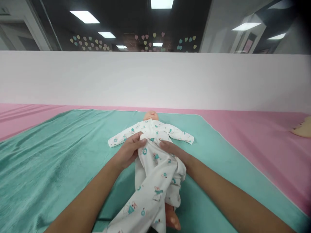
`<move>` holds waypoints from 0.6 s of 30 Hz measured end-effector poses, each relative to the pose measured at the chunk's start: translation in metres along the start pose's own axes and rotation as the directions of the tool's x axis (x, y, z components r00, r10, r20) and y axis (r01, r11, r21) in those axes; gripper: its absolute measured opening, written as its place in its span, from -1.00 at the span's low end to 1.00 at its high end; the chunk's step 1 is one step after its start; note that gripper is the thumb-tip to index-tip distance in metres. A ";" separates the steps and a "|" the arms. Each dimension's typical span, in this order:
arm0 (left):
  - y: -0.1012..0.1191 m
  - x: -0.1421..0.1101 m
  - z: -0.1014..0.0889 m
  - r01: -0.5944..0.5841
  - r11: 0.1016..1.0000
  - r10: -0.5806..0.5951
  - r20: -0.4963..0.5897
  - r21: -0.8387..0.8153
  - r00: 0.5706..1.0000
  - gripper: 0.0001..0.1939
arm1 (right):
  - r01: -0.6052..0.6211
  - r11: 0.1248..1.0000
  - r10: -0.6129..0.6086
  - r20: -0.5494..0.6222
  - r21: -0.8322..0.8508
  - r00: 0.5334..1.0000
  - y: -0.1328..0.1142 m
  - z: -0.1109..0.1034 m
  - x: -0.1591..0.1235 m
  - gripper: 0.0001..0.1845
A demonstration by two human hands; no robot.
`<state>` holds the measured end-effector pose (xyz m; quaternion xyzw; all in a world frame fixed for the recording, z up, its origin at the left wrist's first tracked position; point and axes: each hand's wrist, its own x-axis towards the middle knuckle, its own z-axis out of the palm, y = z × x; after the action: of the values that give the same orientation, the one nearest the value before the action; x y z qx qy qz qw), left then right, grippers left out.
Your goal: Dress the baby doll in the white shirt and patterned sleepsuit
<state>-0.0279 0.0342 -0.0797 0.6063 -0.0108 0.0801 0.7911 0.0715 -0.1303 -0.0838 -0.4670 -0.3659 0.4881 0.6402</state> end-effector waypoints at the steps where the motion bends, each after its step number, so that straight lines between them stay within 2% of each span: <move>1: -0.001 0.001 -0.001 -0.024 1.000 0.024 -0.031 -0.017 0.999 -0.79 | -0.046 0.996 0.051 0.064 -0.072 0.997 -0.002 0.001 0.000 -0.53; 3: 0.000 0.001 -0.002 -0.011 1.000 0.011 -0.043 -0.005 0.999 -0.78 | -0.135 0.970 0.169 0.164 -0.200 0.972 -0.004 0.001 -0.001 -0.50; 5: 0.003 0.000 -0.002 0.045 0.995 -0.047 0.012 0.088 0.999 -0.78 | -0.161 0.965 0.196 0.161 -0.206 0.967 -0.002 -0.001 -0.001 -0.50; 7: 0.008 -0.001 0.000 0.082 0.967 -0.117 0.135 0.242 0.984 -0.80 | -0.106 0.990 0.115 0.093 -0.093 0.989 0.002 -0.003 -0.001 -0.50; 10: 0.011 -0.003 0.002 0.095 0.910 -0.233 0.310 0.403 0.922 -0.81 | 0.014 0.999 -0.017 0.061 0.042 0.998 0.009 -0.004 0.000 -0.49; 12: 0.008 -0.003 0.001 0.100 0.941 -0.201 0.296 0.323 0.934 -0.81 | 0.038 0.997 -0.044 0.080 0.072 0.996 0.012 -0.003 0.001 -0.47; 14: 0.001 -0.001 0.000 0.069 0.988 -0.096 0.201 0.137 0.975 -0.82 | 0.026 0.997 -0.032 0.086 0.076 0.996 0.012 -0.001 0.002 -0.47; 16: -0.005 0.000 0.000 0.032 0.999 -0.031 0.123 -0.009 0.992 -0.82 | -0.022 0.999 0.017 0.103 0.044 0.995 0.012 -0.001 0.002 -0.48; 18: -0.008 0.000 0.000 0.032 0.998 -0.026 0.105 -0.059 0.994 -0.81 | -0.074 0.997 0.072 0.152 0.002 0.986 0.011 -0.002 0.001 -0.49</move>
<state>-0.0269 0.0317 -0.0872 0.5855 -0.0457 0.0367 0.8085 0.0704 -0.1292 -0.0954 -0.4390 -0.3943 0.5468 0.5940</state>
